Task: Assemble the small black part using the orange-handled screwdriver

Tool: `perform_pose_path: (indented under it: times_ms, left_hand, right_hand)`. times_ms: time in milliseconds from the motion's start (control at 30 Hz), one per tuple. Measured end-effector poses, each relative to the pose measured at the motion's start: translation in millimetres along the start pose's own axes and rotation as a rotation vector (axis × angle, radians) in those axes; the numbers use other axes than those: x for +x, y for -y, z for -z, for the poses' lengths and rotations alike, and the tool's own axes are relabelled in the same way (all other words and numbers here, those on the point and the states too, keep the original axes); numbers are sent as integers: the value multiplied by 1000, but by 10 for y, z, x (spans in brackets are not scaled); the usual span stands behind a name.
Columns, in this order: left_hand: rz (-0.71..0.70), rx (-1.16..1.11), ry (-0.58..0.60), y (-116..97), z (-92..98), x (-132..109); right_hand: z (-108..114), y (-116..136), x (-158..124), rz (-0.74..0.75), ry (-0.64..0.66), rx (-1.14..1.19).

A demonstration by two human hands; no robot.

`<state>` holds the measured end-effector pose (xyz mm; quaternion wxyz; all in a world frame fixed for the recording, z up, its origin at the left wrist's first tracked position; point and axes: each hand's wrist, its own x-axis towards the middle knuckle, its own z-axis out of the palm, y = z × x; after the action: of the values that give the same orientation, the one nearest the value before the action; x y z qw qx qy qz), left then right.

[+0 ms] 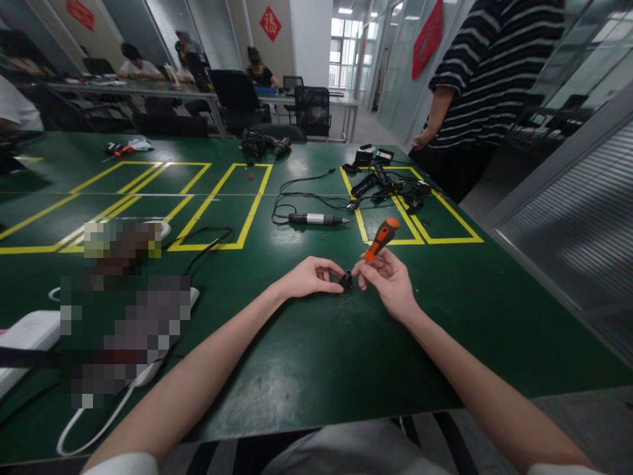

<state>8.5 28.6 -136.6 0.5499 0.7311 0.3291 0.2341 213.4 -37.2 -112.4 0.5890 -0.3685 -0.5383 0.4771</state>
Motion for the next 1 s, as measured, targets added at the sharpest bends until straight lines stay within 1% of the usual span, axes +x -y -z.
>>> perform_pose_path:
  times_ms: [133, 267, 367, 500, 633, 733, 867, 1000]
  left_hand:
    - [-4, 2, 2, 3, 1, 2]
    - [-4, -8, 11, -5, 1, -3]
    - [-4, -9, 11, -15, -1, -9]
    - [-4, -4, 5, -19, -4, -8]
    - [0, -3, 3, -16, -3, -3]
    - [3, -4, 4, -12, -2, -2]
    - [7, -5, 10, -10, -2, -2]
    - [5, -2, 4, -8, 1, 0]
  right_hand:
    - [8, 0, 1, 8, -28, -50]
    - [13, 9, 7, 2, -3, -81]
    - [10, 5, 5, 5, 23, -53]
    - [10, -11, -6, 8, 3, 10]
    - [8, 6, 0, 23, -40, -58]
    - [4, 29, 11, 22, -16, -110]
    - [5, 18, 4, 1, 28, -41]
    - [12, -14, -5, 17, -23, 1]
